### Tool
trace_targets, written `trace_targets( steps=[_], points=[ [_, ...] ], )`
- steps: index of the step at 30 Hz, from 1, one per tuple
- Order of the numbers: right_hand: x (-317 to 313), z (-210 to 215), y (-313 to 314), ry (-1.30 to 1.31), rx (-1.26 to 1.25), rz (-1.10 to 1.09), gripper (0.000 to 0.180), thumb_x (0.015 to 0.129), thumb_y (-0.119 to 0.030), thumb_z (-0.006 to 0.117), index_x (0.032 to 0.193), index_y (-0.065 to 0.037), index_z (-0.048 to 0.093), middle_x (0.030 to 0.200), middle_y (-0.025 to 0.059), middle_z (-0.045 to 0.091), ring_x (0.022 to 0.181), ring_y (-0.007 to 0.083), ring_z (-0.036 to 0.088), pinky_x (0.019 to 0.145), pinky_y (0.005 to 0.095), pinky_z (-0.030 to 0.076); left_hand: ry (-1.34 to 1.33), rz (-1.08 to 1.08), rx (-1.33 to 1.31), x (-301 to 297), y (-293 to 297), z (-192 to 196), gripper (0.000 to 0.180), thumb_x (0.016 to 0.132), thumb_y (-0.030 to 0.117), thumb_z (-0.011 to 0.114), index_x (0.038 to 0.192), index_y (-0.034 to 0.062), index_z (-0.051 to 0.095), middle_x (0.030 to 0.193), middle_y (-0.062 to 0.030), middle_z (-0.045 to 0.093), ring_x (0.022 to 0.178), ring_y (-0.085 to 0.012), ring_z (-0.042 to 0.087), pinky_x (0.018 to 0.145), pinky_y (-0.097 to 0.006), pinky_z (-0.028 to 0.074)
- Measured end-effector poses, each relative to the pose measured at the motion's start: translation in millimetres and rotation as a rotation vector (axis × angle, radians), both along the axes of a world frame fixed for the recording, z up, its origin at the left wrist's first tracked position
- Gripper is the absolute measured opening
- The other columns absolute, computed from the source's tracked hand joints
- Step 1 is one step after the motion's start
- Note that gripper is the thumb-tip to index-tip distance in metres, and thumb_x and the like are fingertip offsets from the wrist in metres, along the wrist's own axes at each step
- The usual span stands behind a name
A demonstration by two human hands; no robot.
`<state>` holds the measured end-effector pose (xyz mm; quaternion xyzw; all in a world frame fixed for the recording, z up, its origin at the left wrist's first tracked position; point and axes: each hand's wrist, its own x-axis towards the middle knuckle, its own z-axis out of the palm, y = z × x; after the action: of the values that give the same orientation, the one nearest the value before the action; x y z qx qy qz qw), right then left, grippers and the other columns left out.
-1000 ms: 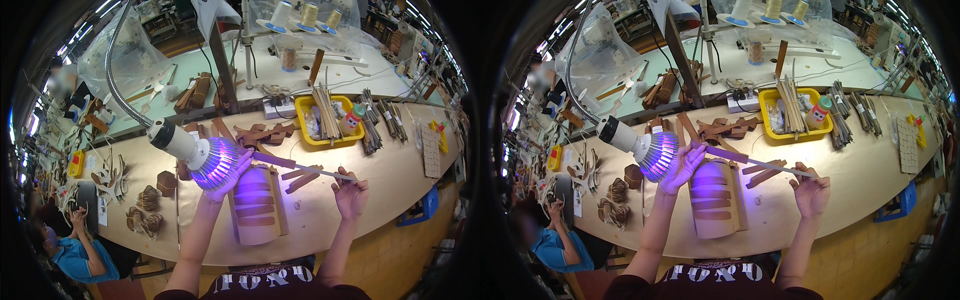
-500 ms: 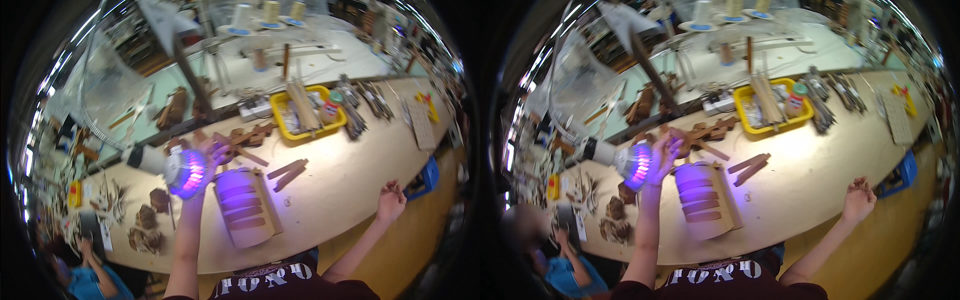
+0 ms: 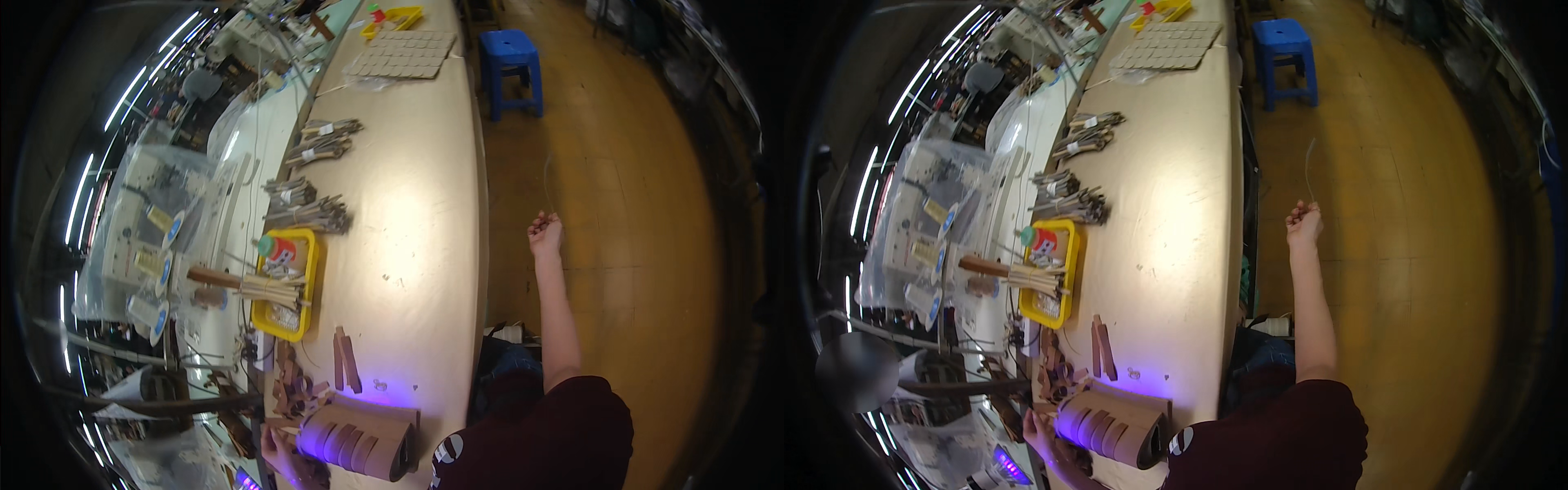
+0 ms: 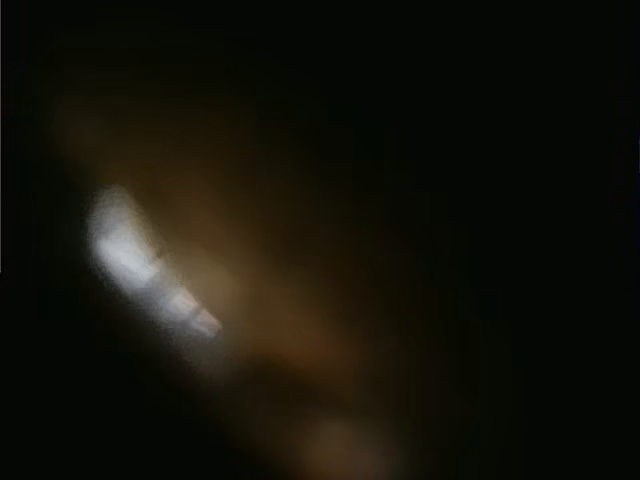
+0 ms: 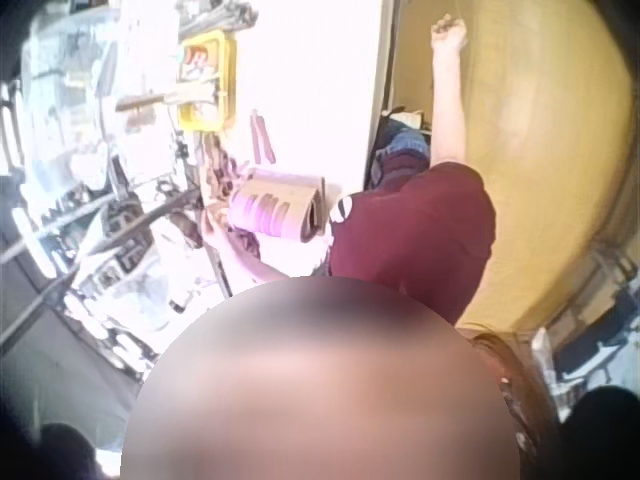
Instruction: The person repeatedly picks up thin leather strips and wraps them around a cylindrical wooden form under a purple UV lamp. The hands adjust and press each strip into place, building up horizontal bands on the cylinder. The workspace contains additional leather pieces and tools on the table.
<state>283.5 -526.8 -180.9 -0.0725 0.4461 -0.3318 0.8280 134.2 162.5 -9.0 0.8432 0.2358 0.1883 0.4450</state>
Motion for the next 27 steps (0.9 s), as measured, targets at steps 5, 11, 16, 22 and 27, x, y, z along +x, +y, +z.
trace_targets(
  steps=[5, 11, 16, 22, 27],
  points=[
    [10.7, -64.2, -5.4, 0.091, 0.000, 0.099, 0.019, 0.097, -0.031, 0.053, 0.088, -0.014, 0.054, 0.071, -0.0034, 0.055, 0.056, 0.0067, 0.045, 0.054, 0.0277, 0.039, 0.091, 0.092, -0.033, -8.0, -4.3, -3.4, 0.037, 0.094, 0.021, 0.059, 0.122, -0.0034, 0.054, 0.100, -0.0071, 0.063, 0.074, -0.0106, 0.058, 0.059, -0.021, 0.046],
    [85.6, -145.9, 13.9, 0.400, -0.406, 0.550, 0.019, 0.091, -0.027, 0.061, 0.089, -0.008, 0.063, 0.074, 0.0013, 0.058, 0.059, 0.0097, 0.050, 0.051, 0.0271, 0.039, 0.172, 0.212, -0.049, -35.3, -33.0, 34.1, 0.036, 0.094, 0.023, 0.059, 0.120, -0.0017, 0.056, 0.099, -0.0068, 0.063, 0.075, -0.0104, 0.059, 0.061, -0.021, 0.047],
    [124.8, -190.6, 33.2, 0.311, -0.797, 0.913, 0.015, 0.087, -0.019, 0.061, 0.078, -0.008, 0.060, 0.068, 0.0017, 0.054, 0.056, 0.0095, 0.047, 0.046, 0.0283, 0.035, 0.127, 0.218, -0.109, -78.2, -51.6, 49.4, 0.035, 0.094, 0.026, 0.058, 0.118, 0.0003, 0.057, 0.100, -0.0069, 0.063, 0.078, -0.0109, 0.061, 0.063, -0.022, 0.049],
    [130.0, -196.7, 26.1, 0.387, -0.689, 1.111, 0.016, 0.088, -0.019, 0.061, 0.078, -0.006, 0.061, 0.069, 0.0026, 0.055, 0.057, 0.0108, 0.049, 0.048, 0.0290, 0.037, 0.146, 0.469, -0.127, -108.8, -65.3, 42.9, 0.027, 0.094, 0.020, 0.060, 0.112, -0.0001, 0.061, 0.082, -0.0031, 0.065, 0.062, -0.0059, 0.056, 0.052, -0.017, 0.043],
    [123.6, -195.4, -1.8, 0.501, -0.563, 1.086, 0.016, 0.088, -0.019, 0.060, 0.079, -0.005, 0.061, 0.069, 0.0034, 0.055, 0.058, 0.0120, 0.049, 0.050, 0.0296, 0.038, 0.130, 0.560, -0.194, -128.1, -74.8, 42.8, 0.028, 0.093, 0.020, 0.060, 0.113, -0.0004, 0.061, 0.085, -0.0044, 0.067, 0.067, -0.0073, 0.060, 0.054, -0.017, 0.044]
  ],
)
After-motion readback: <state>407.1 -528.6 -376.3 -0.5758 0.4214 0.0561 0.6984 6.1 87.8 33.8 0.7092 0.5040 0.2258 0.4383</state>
